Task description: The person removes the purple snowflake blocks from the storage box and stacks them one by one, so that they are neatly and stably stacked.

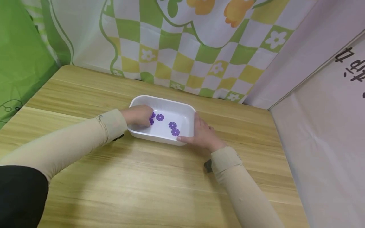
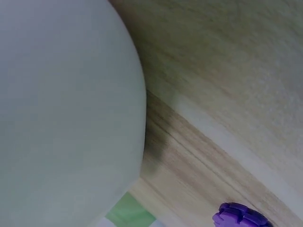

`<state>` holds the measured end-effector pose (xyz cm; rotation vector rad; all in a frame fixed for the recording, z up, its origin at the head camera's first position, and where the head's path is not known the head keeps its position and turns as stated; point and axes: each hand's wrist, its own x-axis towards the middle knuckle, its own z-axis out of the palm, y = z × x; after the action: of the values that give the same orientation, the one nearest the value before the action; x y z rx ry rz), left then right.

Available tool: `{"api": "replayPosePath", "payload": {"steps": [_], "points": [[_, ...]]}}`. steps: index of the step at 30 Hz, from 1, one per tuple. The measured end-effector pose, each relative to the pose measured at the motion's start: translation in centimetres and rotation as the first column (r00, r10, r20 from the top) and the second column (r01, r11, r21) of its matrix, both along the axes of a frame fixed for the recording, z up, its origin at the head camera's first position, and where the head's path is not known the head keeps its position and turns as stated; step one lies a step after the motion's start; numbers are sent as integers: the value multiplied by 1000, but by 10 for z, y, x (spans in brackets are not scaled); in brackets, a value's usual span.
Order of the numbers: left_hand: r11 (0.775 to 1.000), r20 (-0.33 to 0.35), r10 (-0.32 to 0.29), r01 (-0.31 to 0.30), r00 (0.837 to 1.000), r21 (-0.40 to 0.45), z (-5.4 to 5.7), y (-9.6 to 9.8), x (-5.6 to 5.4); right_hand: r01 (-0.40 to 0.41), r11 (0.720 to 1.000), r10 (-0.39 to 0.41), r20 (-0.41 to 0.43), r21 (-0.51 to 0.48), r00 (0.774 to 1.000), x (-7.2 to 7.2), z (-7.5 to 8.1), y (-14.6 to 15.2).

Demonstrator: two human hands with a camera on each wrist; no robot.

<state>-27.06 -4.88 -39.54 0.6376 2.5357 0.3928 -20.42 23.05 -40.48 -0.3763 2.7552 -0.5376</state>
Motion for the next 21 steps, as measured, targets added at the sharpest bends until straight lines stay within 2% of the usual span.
{"api": "replayPosePath", "payload": {"steps": [7,14,21], "points": [[1000,-25,-14,14,1000,-12,-1,0,-2,-2,1000,2,-12,-4,1000,0,-1,1],[999,-12,-28,28,1000,-44,3,3,-5,-3,1000,2,-31,-25,1000,-1,3,2],[997,-33,-74,74,997,4,-2,3,-1,-21,993,17,-34,-115,999,0,-2,3]]}}
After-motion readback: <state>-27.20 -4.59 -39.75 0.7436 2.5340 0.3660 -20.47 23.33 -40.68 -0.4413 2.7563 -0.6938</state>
